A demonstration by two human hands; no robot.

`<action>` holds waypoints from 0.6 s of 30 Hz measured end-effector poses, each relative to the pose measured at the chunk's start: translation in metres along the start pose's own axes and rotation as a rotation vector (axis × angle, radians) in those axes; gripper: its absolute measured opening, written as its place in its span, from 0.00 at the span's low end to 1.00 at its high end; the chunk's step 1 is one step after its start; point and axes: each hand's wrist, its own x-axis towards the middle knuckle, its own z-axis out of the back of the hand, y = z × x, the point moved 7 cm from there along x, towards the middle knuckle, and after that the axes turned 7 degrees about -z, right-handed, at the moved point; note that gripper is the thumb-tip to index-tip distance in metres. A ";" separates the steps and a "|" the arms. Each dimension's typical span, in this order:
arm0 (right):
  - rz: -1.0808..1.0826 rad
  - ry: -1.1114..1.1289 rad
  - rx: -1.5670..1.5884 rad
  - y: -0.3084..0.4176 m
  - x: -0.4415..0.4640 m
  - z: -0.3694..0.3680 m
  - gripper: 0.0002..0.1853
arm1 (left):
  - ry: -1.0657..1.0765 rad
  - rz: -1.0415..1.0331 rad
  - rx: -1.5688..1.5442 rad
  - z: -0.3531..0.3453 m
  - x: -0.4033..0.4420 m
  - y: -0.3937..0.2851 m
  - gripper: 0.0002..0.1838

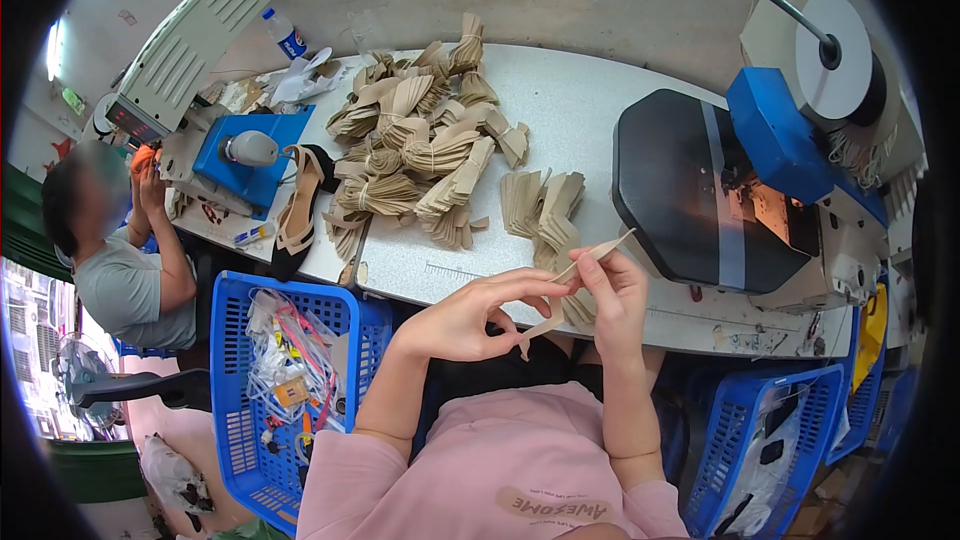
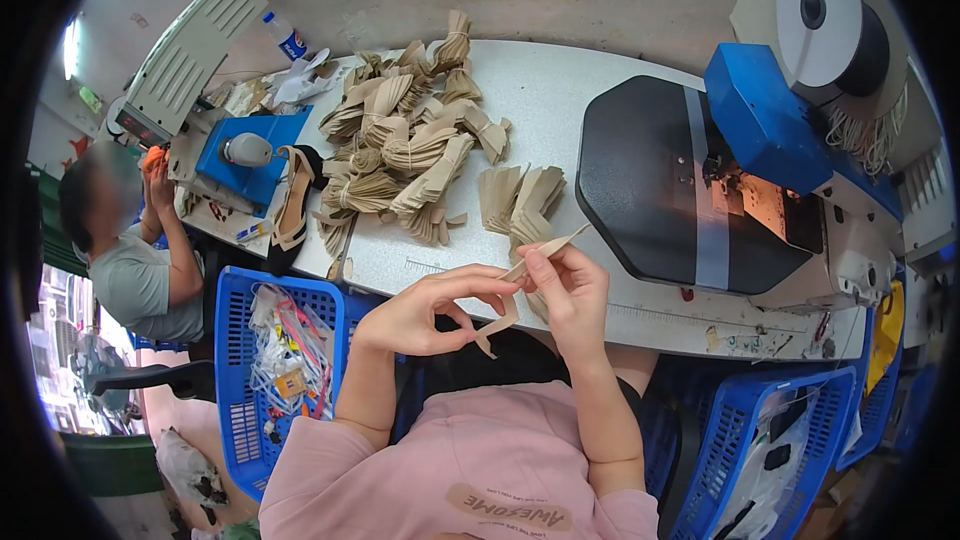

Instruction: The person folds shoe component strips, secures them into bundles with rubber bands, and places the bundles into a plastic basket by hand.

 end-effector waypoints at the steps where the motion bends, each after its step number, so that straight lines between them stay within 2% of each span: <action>1: -0.001 0.002 0.023 -0.001 0.000 0.001 0.09 | 0.011 0.007 -0.001 0.000 0.000 0.001 0.37; 8: -0.048 -0.055 0.134 -0.008 0.002 0.011 0.09 | 0.068 0.055 -0.087 0.005 -0.004 0.002 0.34; 18: -0.013 -0.049 0.136 -0.006 0.005 0.016 0.10 | 0.137 0.101 -0.163 0.018 -0.016 0.004 0.32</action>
